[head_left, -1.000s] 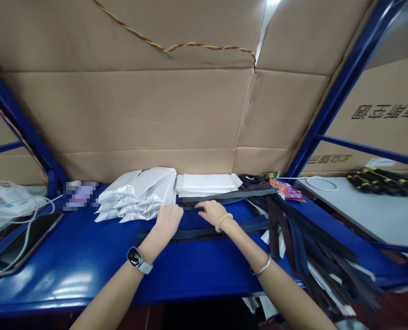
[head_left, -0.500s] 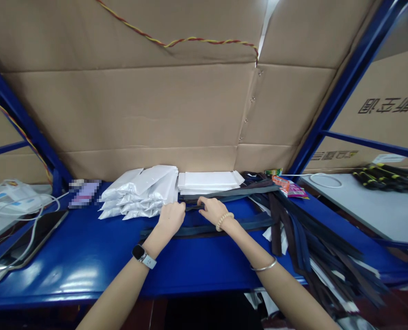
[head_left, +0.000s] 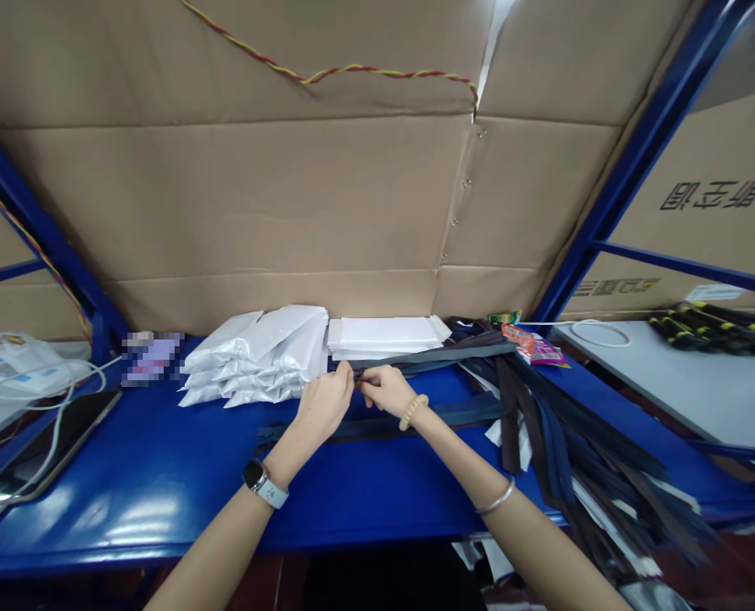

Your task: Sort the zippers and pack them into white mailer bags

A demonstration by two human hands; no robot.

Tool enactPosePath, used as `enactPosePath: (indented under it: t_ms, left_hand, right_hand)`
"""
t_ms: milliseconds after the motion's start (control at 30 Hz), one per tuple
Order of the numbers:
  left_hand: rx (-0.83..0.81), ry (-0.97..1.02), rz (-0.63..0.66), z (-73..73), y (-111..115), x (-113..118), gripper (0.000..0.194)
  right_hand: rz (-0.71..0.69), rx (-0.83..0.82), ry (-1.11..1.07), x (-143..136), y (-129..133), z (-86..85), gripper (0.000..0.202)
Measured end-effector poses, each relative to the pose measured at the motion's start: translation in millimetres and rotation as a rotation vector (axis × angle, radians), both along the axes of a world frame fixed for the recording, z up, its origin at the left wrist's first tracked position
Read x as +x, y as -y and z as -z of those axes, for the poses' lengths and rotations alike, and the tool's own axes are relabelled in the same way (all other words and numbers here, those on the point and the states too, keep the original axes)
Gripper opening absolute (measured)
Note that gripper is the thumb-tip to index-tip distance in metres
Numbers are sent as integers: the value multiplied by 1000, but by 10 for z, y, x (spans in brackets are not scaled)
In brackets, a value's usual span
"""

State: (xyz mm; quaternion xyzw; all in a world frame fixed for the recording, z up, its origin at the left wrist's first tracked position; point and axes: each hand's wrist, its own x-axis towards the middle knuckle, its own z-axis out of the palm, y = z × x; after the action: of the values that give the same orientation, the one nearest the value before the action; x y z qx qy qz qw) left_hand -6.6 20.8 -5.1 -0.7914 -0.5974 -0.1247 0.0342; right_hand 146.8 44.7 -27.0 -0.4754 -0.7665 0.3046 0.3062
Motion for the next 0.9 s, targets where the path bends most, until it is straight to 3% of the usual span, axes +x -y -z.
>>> enactPosePath:
  t_ms: [167,300,433,633,733,900]
  left_hand:
    - [20,74,11,-20,19,16,33]
    - [46,248,116,-58,71,40,25]
    - [-93,651,352,-192,151,14,24]
    - [-491,1316,624,-449,187,-235,26]
    - [-495,1504,734,-547,188,-440,28]
    - [-325,1895,826,-665,213,-843,27]
  right_hand:
    - [64,84,-30,-26,21,-25,20]
    - [186,178,50,4,-13,-29,23]
    - [369,235,156,176,-141,-20,19]
    - [454,154,118,559,-317,-46,24]
    - [582,141,143,742,-360,-65,26]
    - [864,105,187,1047,-425,-79,29]
